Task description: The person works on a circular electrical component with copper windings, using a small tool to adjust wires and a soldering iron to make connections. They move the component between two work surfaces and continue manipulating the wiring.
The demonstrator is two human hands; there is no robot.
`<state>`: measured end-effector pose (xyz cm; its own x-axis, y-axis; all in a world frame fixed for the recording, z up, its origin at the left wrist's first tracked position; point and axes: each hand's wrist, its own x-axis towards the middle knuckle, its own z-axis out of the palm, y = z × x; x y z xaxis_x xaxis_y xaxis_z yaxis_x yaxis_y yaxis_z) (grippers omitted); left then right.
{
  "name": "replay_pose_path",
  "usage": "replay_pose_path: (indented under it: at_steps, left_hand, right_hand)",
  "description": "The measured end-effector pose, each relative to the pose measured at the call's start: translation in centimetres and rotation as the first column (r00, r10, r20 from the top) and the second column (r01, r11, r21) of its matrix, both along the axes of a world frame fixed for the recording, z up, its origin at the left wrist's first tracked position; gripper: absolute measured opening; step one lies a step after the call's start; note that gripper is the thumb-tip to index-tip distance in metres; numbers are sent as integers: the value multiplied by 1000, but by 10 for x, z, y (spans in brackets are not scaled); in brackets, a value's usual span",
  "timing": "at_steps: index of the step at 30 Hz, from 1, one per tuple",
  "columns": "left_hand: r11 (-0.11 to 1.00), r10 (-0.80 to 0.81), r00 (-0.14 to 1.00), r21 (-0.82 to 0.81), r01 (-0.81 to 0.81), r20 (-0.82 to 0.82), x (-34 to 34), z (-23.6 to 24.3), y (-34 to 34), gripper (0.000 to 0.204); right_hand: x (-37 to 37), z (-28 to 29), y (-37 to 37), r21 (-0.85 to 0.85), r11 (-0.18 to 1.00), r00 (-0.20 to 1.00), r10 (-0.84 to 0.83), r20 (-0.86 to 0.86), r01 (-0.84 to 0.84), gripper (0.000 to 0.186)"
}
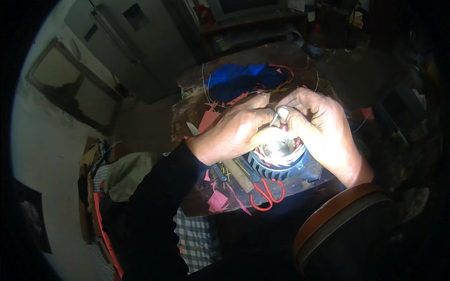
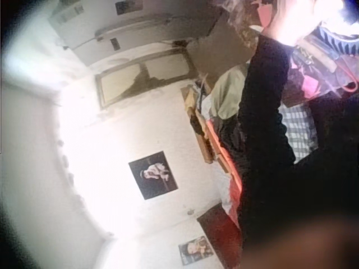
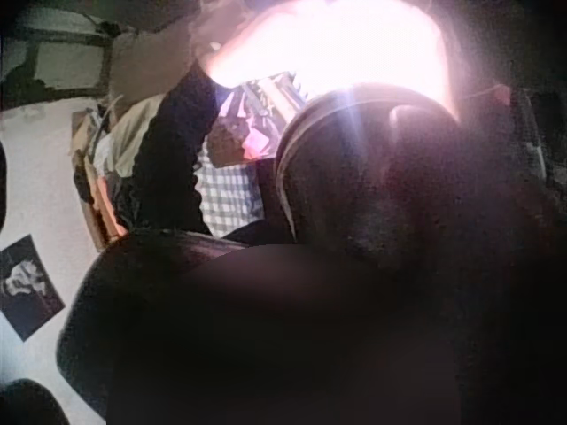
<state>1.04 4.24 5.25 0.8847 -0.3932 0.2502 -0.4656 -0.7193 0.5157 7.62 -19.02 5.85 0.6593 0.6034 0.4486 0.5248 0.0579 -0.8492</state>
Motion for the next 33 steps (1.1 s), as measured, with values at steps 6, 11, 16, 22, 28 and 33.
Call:
replay_pose_path:
  at_steps: [6,11,16,22,28,33]
  left_hand:
    - [991,-47,999,-123,46,-2,3,0,4,25]
    - [996,-56,998,-69,58,30,12,-13,5,21]
    - [995,-84,996,-52,86,32,14,-19,9,14]
    - [997,20,1000,-78,-20,3,14,-25,11,10]
    - [987,123,992,-107,-124,-19,6,-46,12,12]
    - [985,135,989,-101,-141,-68,-1,-48,16,14]
  right_hand:
    - [-3,2,-1,-30,998,996,-48,76,51,12]
    - [-2,-6,8,61,994,978,-102,181,93,11]
    - [1,-14,13,128,989,993,-87,82,76,13]
    - [18,-14,21,139,984,988,-97,-120,114,16]
    - [43,-21,13,76,980,957,-161,-242,184,17]
    - [48,-29,13,84,977,949,-170,-266,198,18]
